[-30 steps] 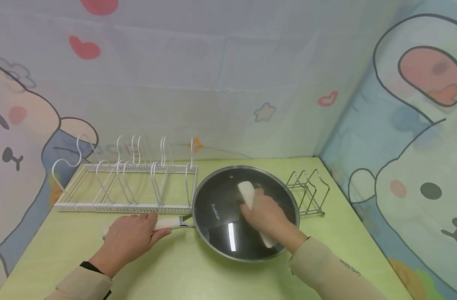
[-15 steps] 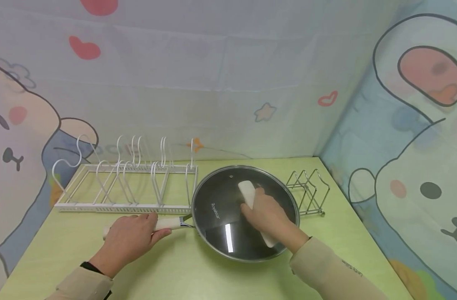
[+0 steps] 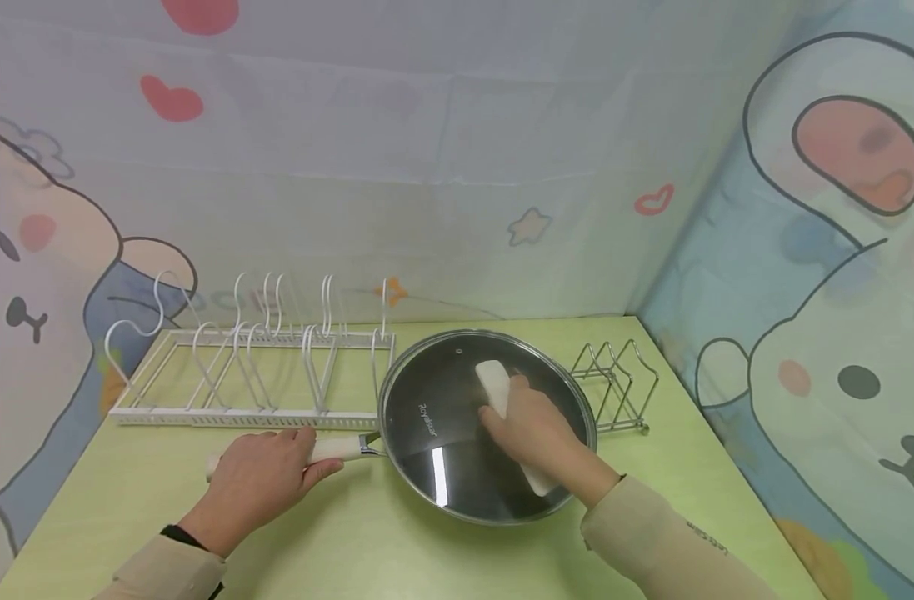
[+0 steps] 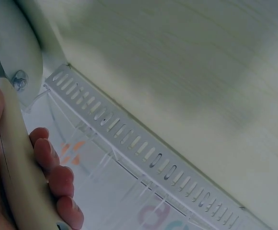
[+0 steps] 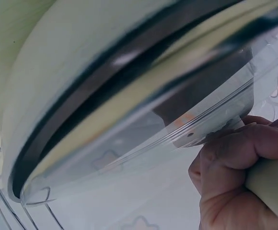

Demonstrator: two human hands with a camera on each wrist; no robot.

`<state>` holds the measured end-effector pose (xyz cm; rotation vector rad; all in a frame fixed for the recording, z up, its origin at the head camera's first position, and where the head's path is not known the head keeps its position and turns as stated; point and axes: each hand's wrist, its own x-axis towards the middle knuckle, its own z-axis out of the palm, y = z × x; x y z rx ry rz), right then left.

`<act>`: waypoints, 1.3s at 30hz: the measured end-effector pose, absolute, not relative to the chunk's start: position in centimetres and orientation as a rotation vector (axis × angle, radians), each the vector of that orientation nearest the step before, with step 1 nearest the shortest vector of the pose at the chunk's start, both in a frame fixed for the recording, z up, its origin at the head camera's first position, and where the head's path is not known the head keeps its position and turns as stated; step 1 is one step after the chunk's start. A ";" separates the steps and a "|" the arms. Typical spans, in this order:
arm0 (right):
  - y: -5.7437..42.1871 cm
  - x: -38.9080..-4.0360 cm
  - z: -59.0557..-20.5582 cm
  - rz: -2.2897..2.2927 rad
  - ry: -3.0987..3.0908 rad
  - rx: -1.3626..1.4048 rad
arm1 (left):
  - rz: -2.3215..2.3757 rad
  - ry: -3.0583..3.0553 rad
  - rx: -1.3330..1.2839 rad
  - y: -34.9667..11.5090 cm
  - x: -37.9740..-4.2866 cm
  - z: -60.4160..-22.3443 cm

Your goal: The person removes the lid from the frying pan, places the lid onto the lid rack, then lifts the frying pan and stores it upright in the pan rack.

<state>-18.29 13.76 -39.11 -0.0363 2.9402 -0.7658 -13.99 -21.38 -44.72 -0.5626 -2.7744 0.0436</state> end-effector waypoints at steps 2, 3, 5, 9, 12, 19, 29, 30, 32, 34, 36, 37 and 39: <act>13.7 -18.4 -39.1 -0.779 2.939 -0.047 | 0.042 -2.780 -0.560 -21.4 -14.0 -44.7; 13.7 -18.4 -39.2 -0.781 2.941 -0.055 | 0.041 -2.781 -0.559 -21.4 -14.0 -44.7; 13.8 -18.5 -39.2 -0.790 2.942 -0.063 | 0.041 -2.782 -0.559 -21.4 -14.0 -44.7; 13.8 -18.6 -39.3 -0.812 2.935 -0.079 | 0.040 -2.780 -0.561 -21.4 -14.0 -44.7; 13.8 -18.6 -39.3 -0.831 2.923 -0.086 | 0.039 -2.783 -0.558 -21.3 -14.0 -44.7; 14.6 -19.0 -39.2 -0.978 2.834 -0.052 | 0.046 -2.775 -0.563 -21.4 -13.9 -44.7; 16.0 -19.3 -38.8 -1.243 2.666 0.000 | 0.055 -2.767 -0.562 -21.5 -13.9 -44.8; 16.1 -19.3 -38.9 -1.250 2.659 0.003 | 0.055 -2.767 -0.561 -21.5 -13.9 -44.8; 16.4 -19.4 -39.1 -1.272 2.639 0.013 | 0.059 -2.764 -0.561 -21.6 -13.9 -44.8; 16.8 -19.5 -39.3 -1.293 2.622 0.025 | 0.059 -2.759 -0.562 -21.5 -13.9 -44.8; 17.1 -19.5 -39.5 -1.329 2.604 0.032 | 0.053 -2.755 -0.565 -21.5 -13.9 -44.8; 17.3 -19.5 -39.6 -1.355 2.589 0.035 | 0.052 -2.752 -0.565 -21.5 -14.0 -44.8; 17.6 -19.5 -39.7 -1.396 2.563 0.035 | 0.045 -2.753 -0.564 -21.5 -14.0 -44.8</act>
